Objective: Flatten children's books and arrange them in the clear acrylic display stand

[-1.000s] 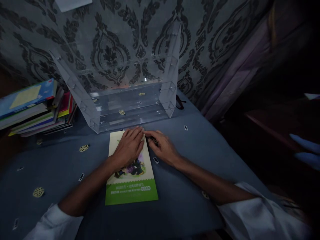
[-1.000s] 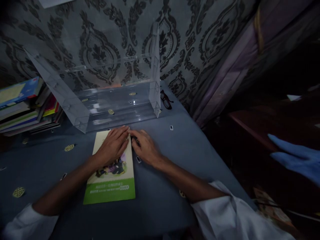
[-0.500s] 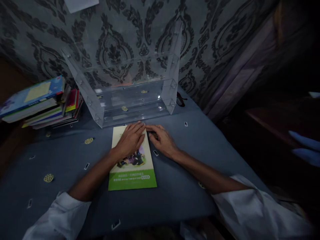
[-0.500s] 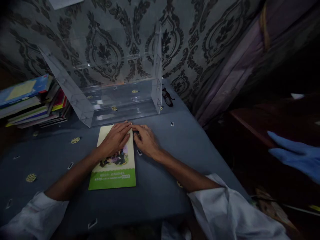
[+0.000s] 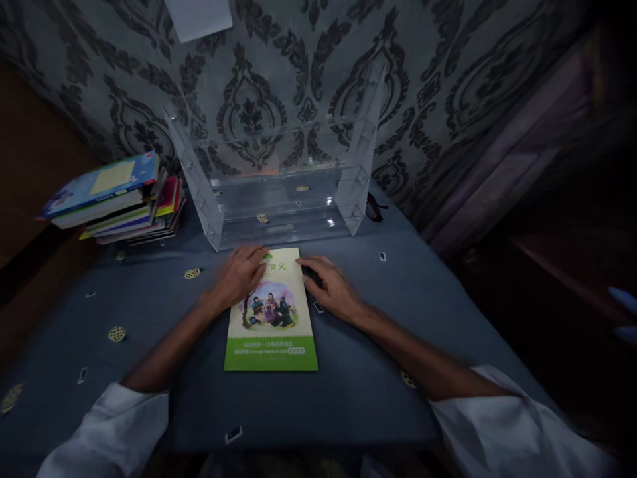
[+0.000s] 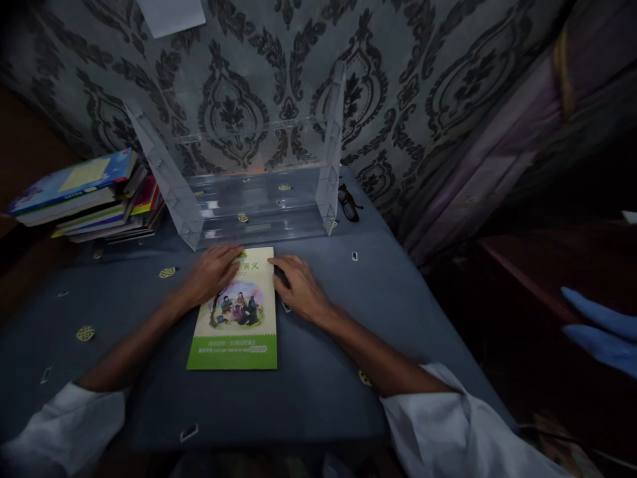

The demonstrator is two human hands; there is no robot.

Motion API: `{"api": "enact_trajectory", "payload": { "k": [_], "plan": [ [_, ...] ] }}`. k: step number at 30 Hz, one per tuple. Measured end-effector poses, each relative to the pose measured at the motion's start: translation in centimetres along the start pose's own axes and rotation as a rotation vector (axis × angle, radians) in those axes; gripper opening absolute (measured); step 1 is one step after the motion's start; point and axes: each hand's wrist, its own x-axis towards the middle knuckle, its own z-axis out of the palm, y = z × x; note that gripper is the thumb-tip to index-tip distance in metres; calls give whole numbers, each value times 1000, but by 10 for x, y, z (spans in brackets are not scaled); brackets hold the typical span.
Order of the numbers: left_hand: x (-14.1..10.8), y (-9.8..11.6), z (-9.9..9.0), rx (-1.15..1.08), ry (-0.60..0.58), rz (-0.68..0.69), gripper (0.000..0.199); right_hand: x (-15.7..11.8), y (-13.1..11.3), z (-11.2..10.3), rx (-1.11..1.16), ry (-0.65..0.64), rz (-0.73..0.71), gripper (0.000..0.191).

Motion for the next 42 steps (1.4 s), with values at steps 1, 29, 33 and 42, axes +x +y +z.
{"api": "enact_trajectory", "payload": {
  "k": [1,29,33,42],
  "plan": [
    [-5,-6,-1,-17,24,-26,36,0,1,1,-18,-10,-19,40],
    [-24,2,-4,104,79,-246,30,41,-30,35,-335,-220,-256,44],
    [-25,-1,-4,80,66,-228,32,52,-44,60,-260,-269,-248,49],
    [-24,-3,-1,90,65,-226,31,50,-39,60,-266,-272,-169,52]
  ]
}}
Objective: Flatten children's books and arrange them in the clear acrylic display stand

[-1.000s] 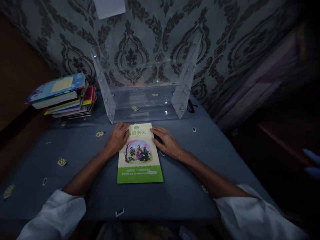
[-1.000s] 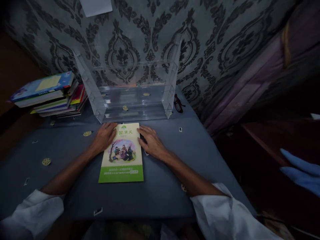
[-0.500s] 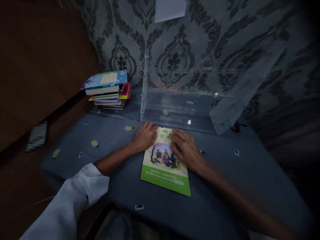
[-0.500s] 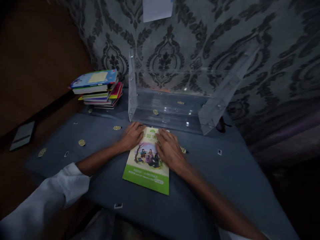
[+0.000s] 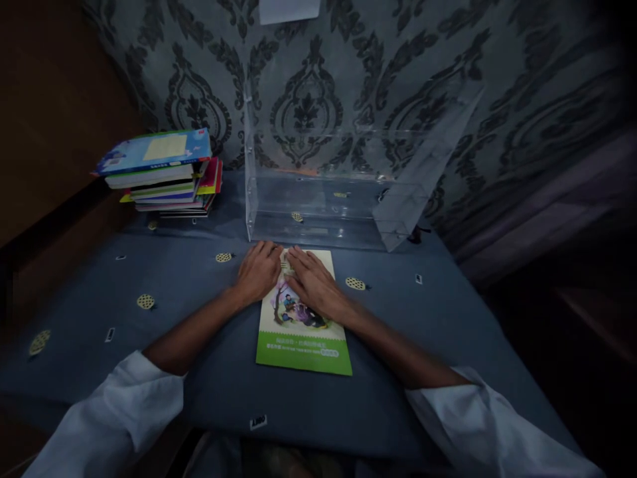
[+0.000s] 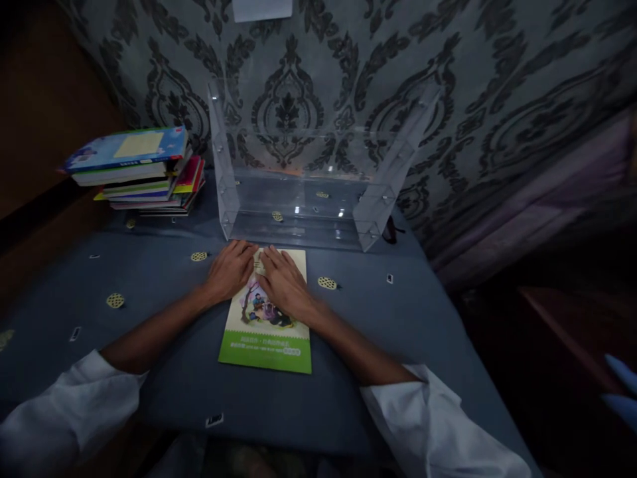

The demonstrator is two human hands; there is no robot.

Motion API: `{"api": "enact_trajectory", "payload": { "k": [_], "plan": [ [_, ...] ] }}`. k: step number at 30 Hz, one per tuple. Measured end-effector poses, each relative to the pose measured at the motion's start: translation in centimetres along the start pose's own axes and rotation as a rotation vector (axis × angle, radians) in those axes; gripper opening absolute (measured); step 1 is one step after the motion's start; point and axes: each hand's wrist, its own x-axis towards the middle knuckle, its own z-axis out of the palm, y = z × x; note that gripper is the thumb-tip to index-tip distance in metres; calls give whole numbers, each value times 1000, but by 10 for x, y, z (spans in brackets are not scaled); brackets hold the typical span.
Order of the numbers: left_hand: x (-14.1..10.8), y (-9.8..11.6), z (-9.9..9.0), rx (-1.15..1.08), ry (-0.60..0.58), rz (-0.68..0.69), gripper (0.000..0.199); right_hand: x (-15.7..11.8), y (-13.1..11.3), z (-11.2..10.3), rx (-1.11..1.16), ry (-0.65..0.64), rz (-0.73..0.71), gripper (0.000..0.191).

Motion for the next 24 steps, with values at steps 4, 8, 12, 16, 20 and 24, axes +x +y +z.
{"api": "enact_trajectory", "payload": {
  "k": [4,8,12,16,20,24],
  "plan": [
    [0,1,-1,19,8,2,31,-15,14,-11,-32,7,59,51],
    [0,0,-1,30,19,14,31,-34,31,-20,-16,26,144,52],
    [1,0,-1,37,19,30,33,-46,43,-22,75,76,169,52],
    [2,-1,-1,20,25,74,34,-47,48,-21,150,115,157,52],
    [4,-3,1,-33,12,165,37,-46,51,-21,201,127,164,54],
    [10,-4,3,-83,-61,255,42,-47,53,-25,283,135,183,57]
  ]
}}
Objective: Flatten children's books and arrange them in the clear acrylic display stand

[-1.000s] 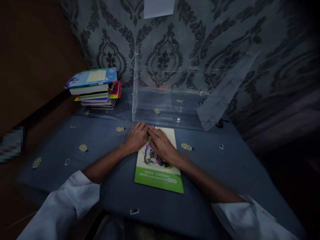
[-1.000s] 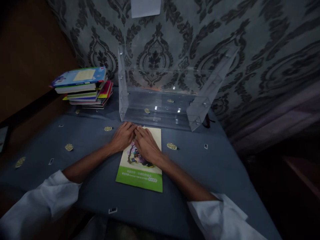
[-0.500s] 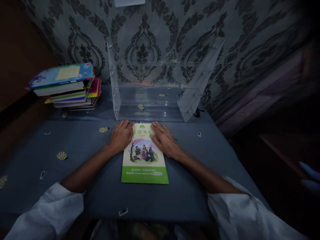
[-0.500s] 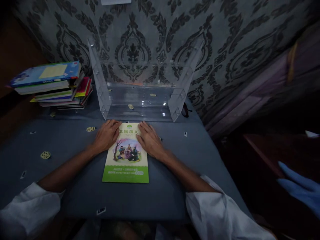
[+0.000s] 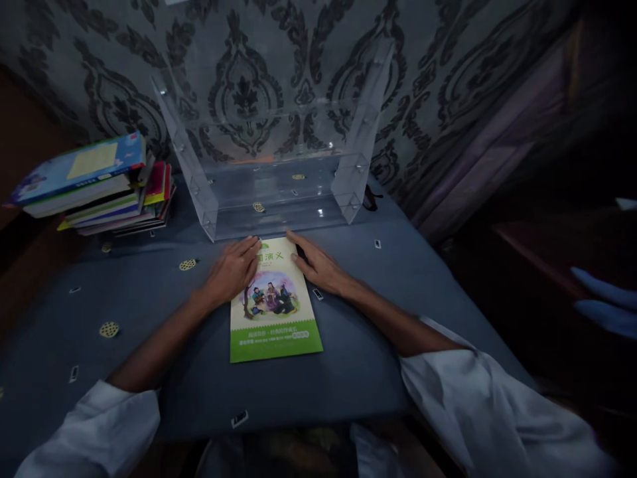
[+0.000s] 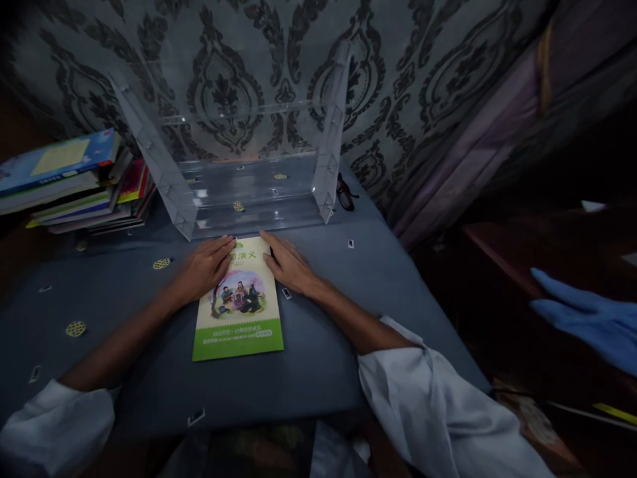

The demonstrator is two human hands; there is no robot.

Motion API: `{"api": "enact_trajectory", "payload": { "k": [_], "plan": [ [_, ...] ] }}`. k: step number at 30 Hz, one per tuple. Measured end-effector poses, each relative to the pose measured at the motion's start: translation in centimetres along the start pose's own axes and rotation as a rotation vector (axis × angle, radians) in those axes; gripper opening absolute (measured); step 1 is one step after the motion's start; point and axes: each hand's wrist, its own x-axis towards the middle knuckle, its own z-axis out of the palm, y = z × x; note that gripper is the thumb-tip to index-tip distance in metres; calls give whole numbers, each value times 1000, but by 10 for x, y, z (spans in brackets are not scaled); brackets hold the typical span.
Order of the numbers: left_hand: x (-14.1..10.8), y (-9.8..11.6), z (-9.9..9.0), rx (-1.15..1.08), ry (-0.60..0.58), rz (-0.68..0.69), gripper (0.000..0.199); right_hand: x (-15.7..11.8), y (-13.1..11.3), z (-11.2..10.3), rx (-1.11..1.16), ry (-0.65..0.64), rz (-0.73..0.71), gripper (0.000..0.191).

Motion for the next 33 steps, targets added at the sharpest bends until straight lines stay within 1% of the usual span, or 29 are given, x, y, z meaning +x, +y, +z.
{"api": "enact_trajectory", "payload": {
  "k": [6,10,13,17,21,28,33],
  "plan": [
    [19,6,4,-62,-165,110,51,1,-4,-4,92,1,-1,59],
    [31,11,7,-77,-225,158,53,2,-5,-4,128,25,-6,59],
    [35,15,6,-78,-245,178,52,3,-3,-3,170,38,-13,60],
    [34,21,4,-82,-267,220,50,5,-2,-2,200,39,8,59],
    [31,29,4,-104,-278,273,49,5,-1,-2,199,46,-3,59],
    [26,41,-1,-113,-312,299,49,4,-1,-2,95,37,-17,53],
    [13,51,-2,-133,-318,340,50,4,-2,-2,63,44,-35,52]
  ]
}}
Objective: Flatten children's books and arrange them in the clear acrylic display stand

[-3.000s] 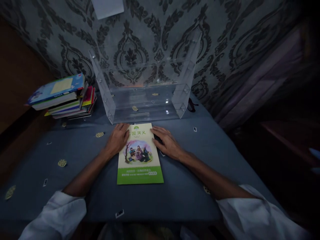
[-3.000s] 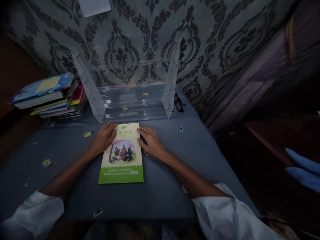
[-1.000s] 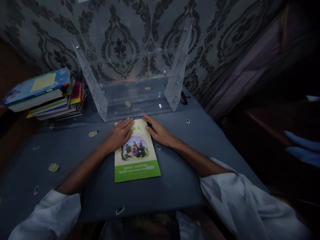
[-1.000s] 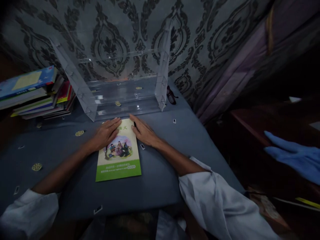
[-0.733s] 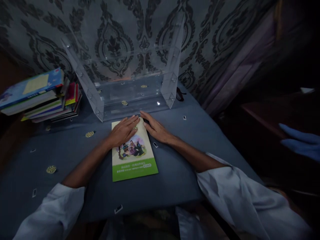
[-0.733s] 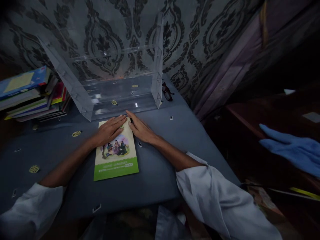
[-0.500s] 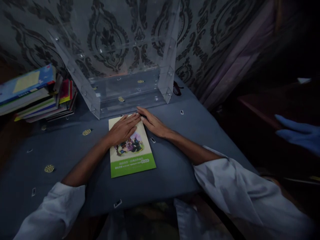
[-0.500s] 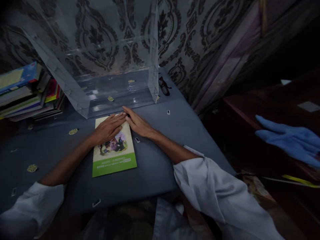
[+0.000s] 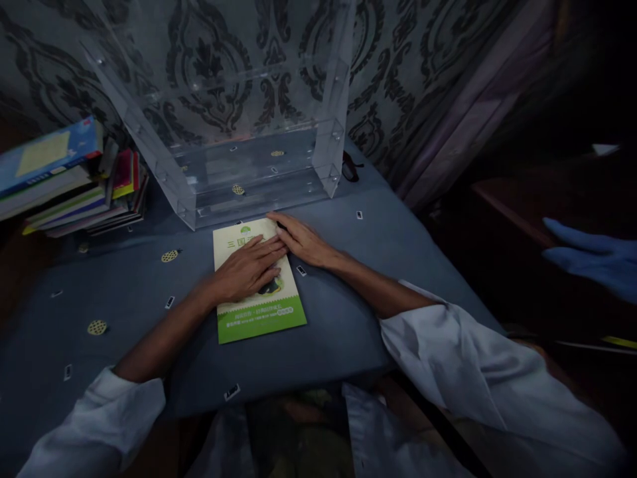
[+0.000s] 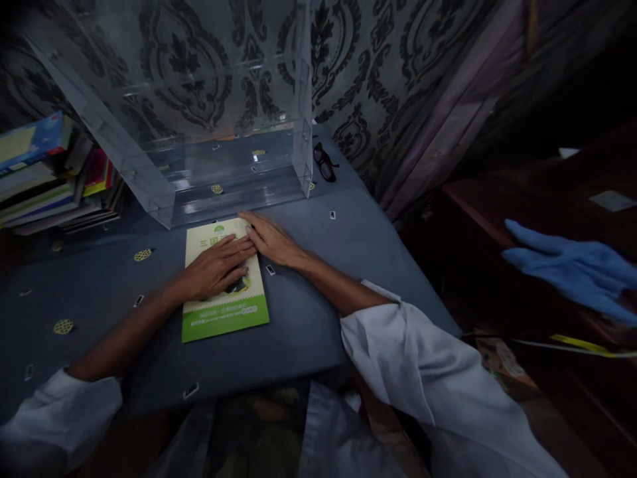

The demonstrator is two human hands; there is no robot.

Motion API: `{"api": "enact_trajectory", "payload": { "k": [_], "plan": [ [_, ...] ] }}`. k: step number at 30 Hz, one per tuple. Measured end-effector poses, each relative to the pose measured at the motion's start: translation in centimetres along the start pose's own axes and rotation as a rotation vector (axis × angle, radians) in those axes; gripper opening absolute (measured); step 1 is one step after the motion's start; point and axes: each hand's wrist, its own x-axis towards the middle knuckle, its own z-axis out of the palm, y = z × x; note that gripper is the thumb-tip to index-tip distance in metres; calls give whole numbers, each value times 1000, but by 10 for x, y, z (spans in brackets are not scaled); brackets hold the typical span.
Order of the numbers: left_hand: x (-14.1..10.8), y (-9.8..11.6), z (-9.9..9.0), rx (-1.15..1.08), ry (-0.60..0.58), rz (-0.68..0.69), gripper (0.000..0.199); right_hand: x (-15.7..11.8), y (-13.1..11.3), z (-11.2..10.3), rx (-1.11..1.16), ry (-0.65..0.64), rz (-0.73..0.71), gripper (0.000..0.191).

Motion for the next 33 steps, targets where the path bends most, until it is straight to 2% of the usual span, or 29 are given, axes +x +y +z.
{"api": "enact_trajectory", "payload": {
  "k": [5,9,11,16,24,33],
  "plan": [
    [-15,21,0,-20,-25,82,60,-1,3,1,8,3,-24,51],
    [-28,41,0,-18,-63,140,87,-1,6,3,32,18,-30,54],
    [-32,50,2,-6,-77,140,92,-1,7,3,34,25,-31,54],
    [-35,62,7,37,-57,84,80,-1,8,5,19,33,-38,54],
    [-24,72,13,73,-6,0,74,-2,10,6,22,34,-52,48],
    [-26,72,16,66,55,34,66,-6,9,8,2,8,-26,45]
  ]
}}
